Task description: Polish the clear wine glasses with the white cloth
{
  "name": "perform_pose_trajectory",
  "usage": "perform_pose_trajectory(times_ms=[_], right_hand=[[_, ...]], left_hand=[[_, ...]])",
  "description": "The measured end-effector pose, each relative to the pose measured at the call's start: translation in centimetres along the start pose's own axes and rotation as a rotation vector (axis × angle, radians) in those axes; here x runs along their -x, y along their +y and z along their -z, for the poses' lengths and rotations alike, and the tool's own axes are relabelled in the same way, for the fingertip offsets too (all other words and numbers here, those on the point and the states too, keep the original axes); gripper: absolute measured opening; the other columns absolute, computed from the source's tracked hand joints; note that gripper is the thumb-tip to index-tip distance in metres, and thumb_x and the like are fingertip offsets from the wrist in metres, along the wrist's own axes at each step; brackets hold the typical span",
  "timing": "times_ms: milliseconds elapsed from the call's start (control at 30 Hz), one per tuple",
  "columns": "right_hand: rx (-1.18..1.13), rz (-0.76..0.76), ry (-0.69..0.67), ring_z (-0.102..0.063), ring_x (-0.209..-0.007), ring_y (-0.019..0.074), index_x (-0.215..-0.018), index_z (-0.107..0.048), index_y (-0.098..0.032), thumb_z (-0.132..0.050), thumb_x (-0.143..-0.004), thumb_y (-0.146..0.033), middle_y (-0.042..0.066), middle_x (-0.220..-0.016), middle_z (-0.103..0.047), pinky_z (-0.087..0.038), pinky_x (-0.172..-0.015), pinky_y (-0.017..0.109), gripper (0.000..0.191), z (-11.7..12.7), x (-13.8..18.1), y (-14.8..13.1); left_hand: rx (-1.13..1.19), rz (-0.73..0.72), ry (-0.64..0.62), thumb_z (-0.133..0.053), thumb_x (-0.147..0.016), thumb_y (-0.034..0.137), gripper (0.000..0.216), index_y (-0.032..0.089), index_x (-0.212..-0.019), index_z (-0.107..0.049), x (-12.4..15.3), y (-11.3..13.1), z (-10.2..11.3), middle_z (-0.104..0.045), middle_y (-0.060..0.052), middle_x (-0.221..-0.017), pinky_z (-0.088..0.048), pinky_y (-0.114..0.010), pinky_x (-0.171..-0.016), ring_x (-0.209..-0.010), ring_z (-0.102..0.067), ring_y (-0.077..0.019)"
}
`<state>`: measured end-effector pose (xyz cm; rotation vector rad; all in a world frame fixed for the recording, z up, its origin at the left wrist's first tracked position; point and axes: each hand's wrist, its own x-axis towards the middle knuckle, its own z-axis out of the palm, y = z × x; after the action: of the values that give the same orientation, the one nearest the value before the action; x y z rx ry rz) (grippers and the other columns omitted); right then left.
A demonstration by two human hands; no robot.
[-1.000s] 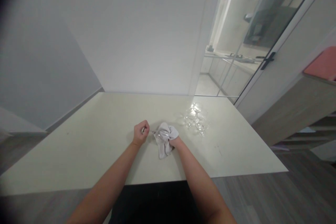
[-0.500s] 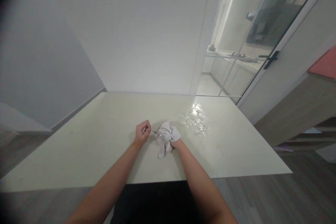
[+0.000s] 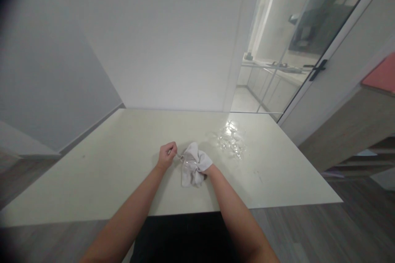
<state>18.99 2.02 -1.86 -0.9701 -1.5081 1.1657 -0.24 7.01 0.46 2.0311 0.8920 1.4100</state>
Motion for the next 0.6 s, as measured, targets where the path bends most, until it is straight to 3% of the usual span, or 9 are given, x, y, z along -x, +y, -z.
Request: perform_pose_trajectory(times_ms=[333, 600], right_hand=[[-0.115, 0.012, 0.156, -0.066, -0.083, 0.0234, -0.09, -0.065, -0.015, -0.078, -0.05, -0.057, 0.009, -0.088, -0.072, -0.052, -0.081, 0.035, 0.06, -0.3, -0.3, 2.1], [-0.005, -0.023, 0.081, -0.065, -0.083, 0.0223, -0.093, -0.066, -0.015, -0.081, -0.052, -0.051, 0.008, -0.089, -0.072, -0.051, -0.085, 0.039, 0.056, -0.1, -0.2, 1.3]], left_hand=[[0.018, -0.025, -0.008, -0.047, -0.085, 0.045, 0.038, 0.018, -0.058, -0.042, 0.0, 0.0, -0.1, -0.038, 0.003, -0.053, -0.026, -0.026, -0.051, -0.051, -0.036, -0.011], [-0.021, 0.026, 0.001, -0.046, -0.086, 0.045, 0.039, 0.019, -0.057, -0.041, -0.1, 0.0, 0.0, -0.039, 0.002, -0.053, -0.029, -0.026, -0.052, -0.052, -0.038, -0.0115]])
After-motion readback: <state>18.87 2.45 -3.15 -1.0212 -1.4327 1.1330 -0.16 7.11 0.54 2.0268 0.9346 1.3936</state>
